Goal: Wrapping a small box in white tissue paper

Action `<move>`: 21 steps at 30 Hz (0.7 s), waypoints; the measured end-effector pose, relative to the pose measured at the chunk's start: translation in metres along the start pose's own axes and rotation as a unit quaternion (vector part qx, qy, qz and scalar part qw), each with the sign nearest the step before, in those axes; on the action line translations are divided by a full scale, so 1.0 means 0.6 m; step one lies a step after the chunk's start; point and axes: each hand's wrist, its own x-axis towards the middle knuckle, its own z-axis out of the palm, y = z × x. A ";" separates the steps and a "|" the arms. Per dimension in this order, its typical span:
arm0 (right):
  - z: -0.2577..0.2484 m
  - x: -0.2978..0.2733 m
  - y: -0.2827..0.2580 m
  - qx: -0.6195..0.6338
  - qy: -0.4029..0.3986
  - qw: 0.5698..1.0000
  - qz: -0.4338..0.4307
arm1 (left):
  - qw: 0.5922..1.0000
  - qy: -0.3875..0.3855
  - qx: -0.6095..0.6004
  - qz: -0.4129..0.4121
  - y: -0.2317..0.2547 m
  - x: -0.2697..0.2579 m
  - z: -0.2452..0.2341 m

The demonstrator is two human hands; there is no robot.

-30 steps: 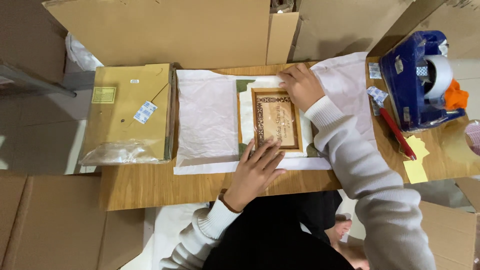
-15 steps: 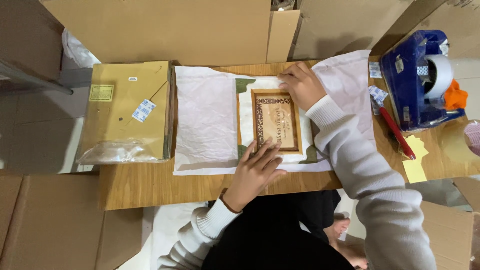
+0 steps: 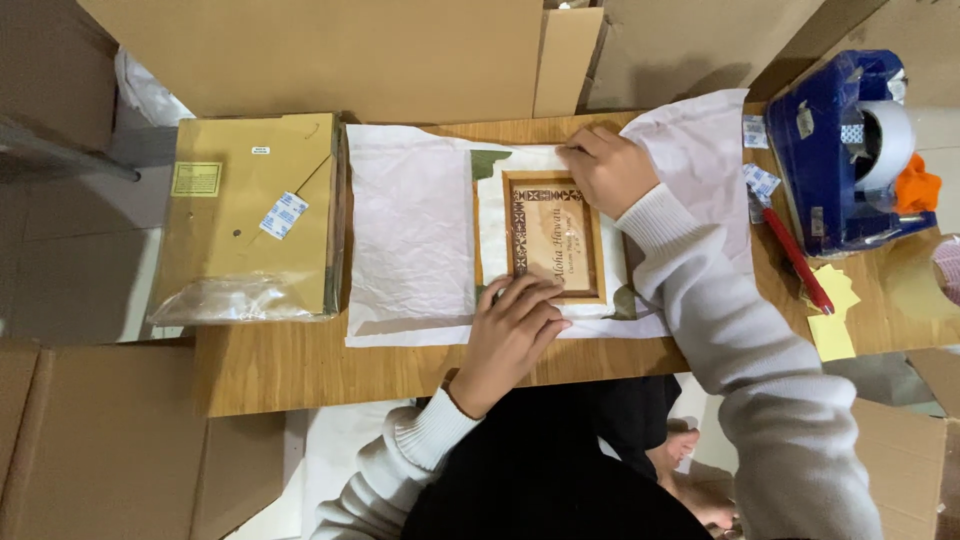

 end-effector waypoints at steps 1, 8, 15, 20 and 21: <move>-0.014 0.004 0.000 0.042 -0.036 0.998 -0.002 | 1.000 -0.003 -0.002 -0.005 0.001 0.001 -0.001; -0.079 0.022 0.003 0.203 -0.181 0.962 0.028 | 0.999 -0.028 0.009 -0.031 -0.002 0.006 0.001; -0.103 0.011 -0.046 0.113 -0.290 0.947 0.078 | 0.998 -0.053 0.022 -0.019 -0.002 0.007 0.004; -0.060 -0.030 -0.076 0.057 -0.265 0.958 0.093 | 0.993 -0.076 0.092 -0.017 -0.004 0.006 0.032; -0.055 -0.030 -0.088 0.057 -0.268 0.957 0.098 | 0.993 -0.080 0.088 -0.017 -0.005 -0.001 0.038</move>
